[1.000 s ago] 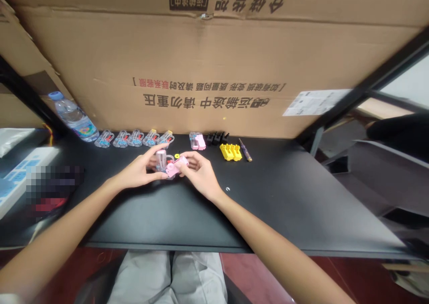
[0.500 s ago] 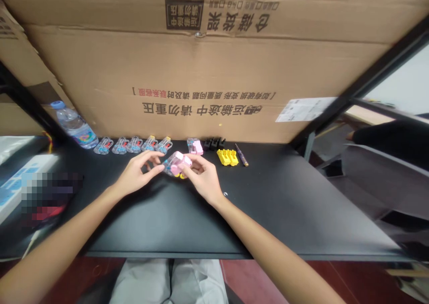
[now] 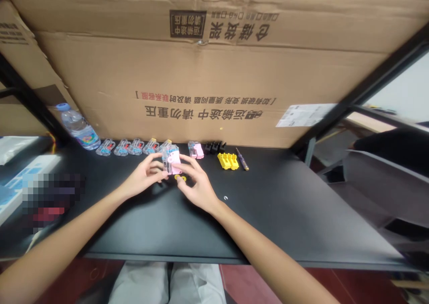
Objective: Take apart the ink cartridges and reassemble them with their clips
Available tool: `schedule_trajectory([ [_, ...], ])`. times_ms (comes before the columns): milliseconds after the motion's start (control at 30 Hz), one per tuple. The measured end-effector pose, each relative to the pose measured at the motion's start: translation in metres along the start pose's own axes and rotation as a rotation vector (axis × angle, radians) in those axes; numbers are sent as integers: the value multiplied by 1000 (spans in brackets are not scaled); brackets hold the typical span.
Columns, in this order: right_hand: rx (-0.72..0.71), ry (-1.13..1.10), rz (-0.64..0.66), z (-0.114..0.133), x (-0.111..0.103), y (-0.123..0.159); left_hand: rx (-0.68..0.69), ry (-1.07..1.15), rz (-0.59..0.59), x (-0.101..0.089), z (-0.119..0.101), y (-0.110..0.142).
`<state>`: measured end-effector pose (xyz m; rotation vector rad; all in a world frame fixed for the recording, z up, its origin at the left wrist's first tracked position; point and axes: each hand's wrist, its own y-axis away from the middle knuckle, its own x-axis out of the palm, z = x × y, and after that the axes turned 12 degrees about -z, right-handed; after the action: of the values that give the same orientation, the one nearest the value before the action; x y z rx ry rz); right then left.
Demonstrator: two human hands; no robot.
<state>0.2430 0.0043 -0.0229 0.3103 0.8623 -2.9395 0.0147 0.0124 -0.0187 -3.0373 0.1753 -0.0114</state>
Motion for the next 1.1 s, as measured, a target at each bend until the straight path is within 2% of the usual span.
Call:
schedule_trajectory([
  [100,61,-91,-65,-4,2,-3,28,1,-21,-1,2,-3],
  [300,141,-168,-282,-11,-8,-16,141,-41,-181,-15,-2,-12],
  [367,197,-197,-259,-12,-6,-15,155,-89,-156,-13,-1,-10],
  [500,298,-232,-129,-13,3,-11,182,-187,-46,-3,2,-5],
  [567,301,-223,-148,-14,1,-13,193,-171,-102,-1,3,-6],
  [667,292,-206,-261,-16,-3,-17,199,-115,-261,-4,4,-10],
  [700,295,-205,-274,-17,-4,-18,197,-112,-280,-5,4,-10],
  [900,342,-263,-111,-19,7,-9,169,-193,-116,4,6,-1],
  [1100,414,-296,-86,-19,10,-8,121,-148,-144,3,7,-4],
])
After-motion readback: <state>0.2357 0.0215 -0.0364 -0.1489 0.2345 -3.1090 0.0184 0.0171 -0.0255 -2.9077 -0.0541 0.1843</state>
